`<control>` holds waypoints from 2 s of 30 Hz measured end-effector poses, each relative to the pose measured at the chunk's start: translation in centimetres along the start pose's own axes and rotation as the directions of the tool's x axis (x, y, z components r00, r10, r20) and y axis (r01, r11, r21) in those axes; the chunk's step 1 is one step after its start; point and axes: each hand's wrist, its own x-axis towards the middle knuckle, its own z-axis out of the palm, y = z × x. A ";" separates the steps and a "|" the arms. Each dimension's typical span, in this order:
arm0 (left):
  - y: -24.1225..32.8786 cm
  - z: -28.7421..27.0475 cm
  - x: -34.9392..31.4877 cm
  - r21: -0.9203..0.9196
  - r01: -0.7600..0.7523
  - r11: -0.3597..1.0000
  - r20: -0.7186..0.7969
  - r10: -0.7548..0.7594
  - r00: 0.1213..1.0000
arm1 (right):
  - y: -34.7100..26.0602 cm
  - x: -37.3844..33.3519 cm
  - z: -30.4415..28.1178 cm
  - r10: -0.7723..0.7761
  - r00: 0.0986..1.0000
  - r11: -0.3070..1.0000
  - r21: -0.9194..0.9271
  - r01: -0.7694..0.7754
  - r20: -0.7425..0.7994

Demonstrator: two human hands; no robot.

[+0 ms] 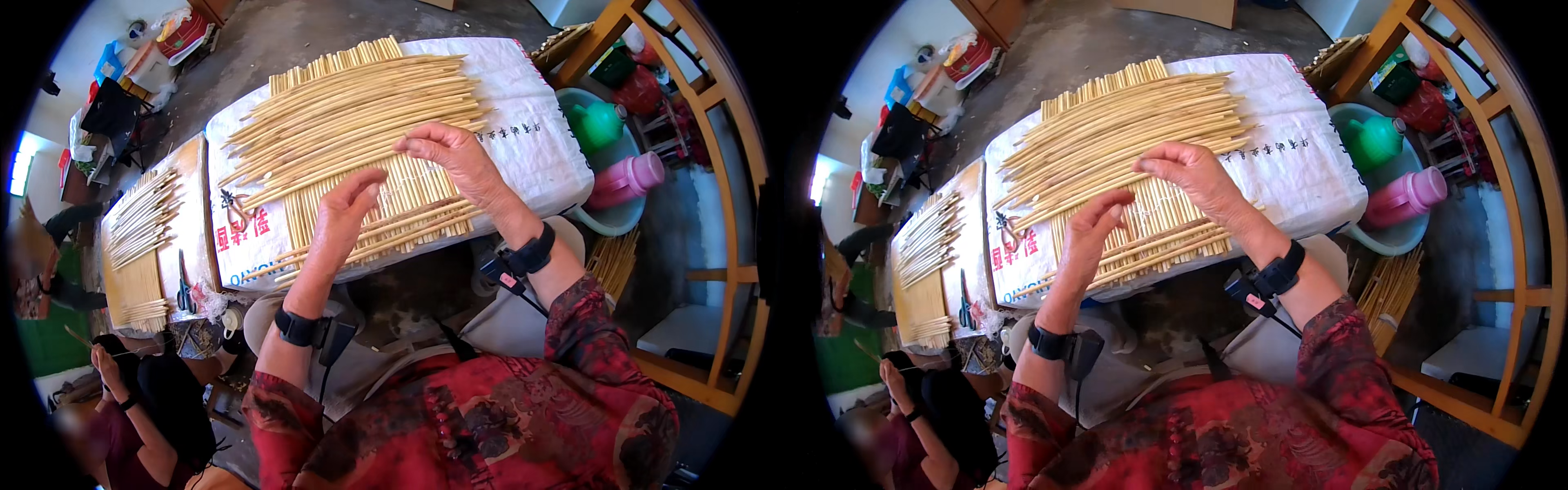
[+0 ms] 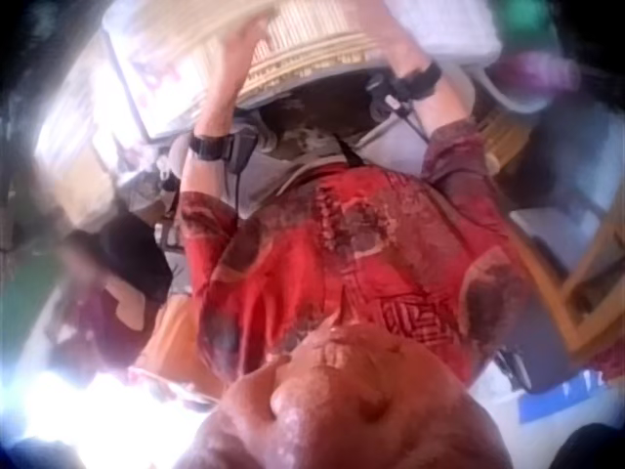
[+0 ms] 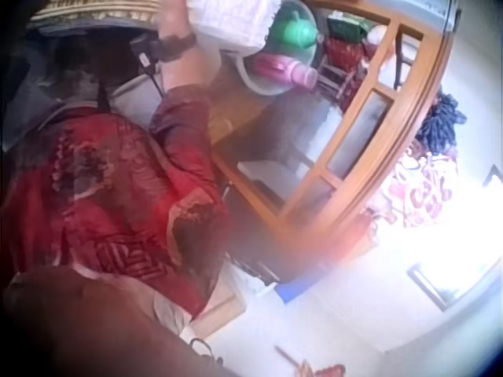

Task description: The person weaves wooden sticks together using white string to assemble a mat, picking up individual sticks and threading the string around them in a repeating pattern.

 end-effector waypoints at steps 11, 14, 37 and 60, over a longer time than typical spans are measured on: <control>-0.4 2.3 3.4 -0.424 0.070 0.903 0.060 -0.049 0.997 | 0.2 1.1 1.1 0.054 0.988 0.988 0.152 -0.032 -0.142; -0.4 1.8 3.6 -0.359 0.040 0.932 0.041 -0.027 0.999 | 0.7 1.5 0.7 0.054 0.982 0.983 0.180 -0.021 -0.183; -2.4 -0.2 5.7 0.109 0.036 0.993 0.203 -0.058 0.977 | -13.8 -4.4 -20.9 -0.251 0.690 0.777 0.284 0.562 -0.679; -3.7 -6.6 8.7 -0.608 -0.153 0.779 -0.425 -0.156 0.892 | -18.6 -11.0 -33.5 -0.427 0.032 0.812 -0.368 0.453 -0.904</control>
